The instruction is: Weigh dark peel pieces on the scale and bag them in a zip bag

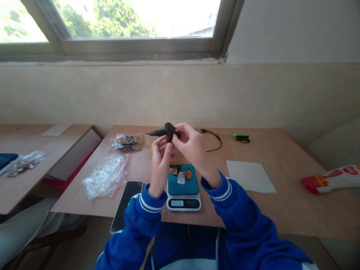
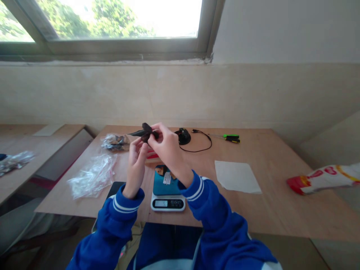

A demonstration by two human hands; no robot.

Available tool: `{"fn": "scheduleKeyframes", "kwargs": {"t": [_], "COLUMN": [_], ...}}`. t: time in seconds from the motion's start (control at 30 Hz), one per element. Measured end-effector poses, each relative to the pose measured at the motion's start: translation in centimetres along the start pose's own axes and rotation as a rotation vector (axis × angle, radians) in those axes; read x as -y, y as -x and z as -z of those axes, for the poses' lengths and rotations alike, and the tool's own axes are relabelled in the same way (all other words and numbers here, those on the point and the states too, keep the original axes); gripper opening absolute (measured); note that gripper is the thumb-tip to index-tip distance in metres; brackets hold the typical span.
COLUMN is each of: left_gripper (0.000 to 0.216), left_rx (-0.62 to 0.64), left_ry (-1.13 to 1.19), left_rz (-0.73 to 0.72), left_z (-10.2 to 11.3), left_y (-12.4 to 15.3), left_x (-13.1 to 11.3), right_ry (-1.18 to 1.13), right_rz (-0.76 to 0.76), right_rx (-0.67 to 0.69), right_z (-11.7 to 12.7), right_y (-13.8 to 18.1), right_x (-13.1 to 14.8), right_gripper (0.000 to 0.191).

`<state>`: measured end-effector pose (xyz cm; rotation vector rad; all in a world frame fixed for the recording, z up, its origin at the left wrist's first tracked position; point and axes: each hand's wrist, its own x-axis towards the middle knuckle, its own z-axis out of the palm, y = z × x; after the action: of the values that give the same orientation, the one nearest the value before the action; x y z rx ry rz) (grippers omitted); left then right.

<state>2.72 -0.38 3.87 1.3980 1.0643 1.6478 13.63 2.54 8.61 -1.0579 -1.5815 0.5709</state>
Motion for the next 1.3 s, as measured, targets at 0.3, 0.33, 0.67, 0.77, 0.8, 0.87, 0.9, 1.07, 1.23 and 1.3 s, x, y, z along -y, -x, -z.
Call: {"fn": "scheduleKeyframes", "kwargs": {"t": [0.3, 0.33, 0.67, 0.77, 0.8, 0.87, 0.9, 1.07, 1.23, 1.3], "left_gripper": [0.034, 0.035, 0.043, 0.044, 0.044, 0.043, 0.042, 0.031, 0.024, 0.022], "left_rx": [0.141, 0.162, 0.039, 0.023, 0.02, 0.027, 0.034, 0.041, 0.114, 0.132], "left_ry": [0.158, 0.169, -0.07, -0.13, -0.15, -0.177, -0.185, -0.318, -0.583, -0.647], "left_rz": [0.394, 0.454, 0.59, 0.593, 0.597, 0.609, 0.615, 0.577, 0.49, 0.45], "left_z": [0.1, 0.5, 3.7, 3.7, 3.6, 3.3, 3.2, 2.9, 3.2, 3.3], "left_y": [4.7, 5.3, 8.9, 9.2, 9.3, 9.5, 9.5, 9.4, 9.2, 9.1], "left_x": [1.1, 1.5, 6.8, 7.8, 8.0, 8.4, 8.4, 8.1, 7.5, 7.5], "right_ry": [-0.231, -0.2, 0.024, 0.155, 0.197, 0.272, 0.3, 0.361, 0.342, 0.329], "right_rz": [-0.426, -0.459, -0.566, -0.521, -0.503, -0.447, -0.417, -0.364, -0.344, -0.343], "right_rx": [-0.027, -0.012, 0.225, 0.221, 0.211, 0.169, 0.142, 0.09, 0.055, 0.048], "right_z": [1.5, 1.9, 3.3, 3.0, 2.9, 2.9, 2.9, 3.3, 4.1, 4.3], "right_y": [8.0, 8.9, 16.3, 16.6, 16.5, 16.5, 16.5, 16.9, 17.6, 17.5], "right_x": [-4.0, -5.0, -11.3, -11.4, -11.4, -11.5, -11.6, -11.8, -12.0, -12.0], "right_gripper": [0.026, 0.029, 0.02, 0.027, 0.029, 0.032, 0.033, 0.034, 0.026, 0.023]}}
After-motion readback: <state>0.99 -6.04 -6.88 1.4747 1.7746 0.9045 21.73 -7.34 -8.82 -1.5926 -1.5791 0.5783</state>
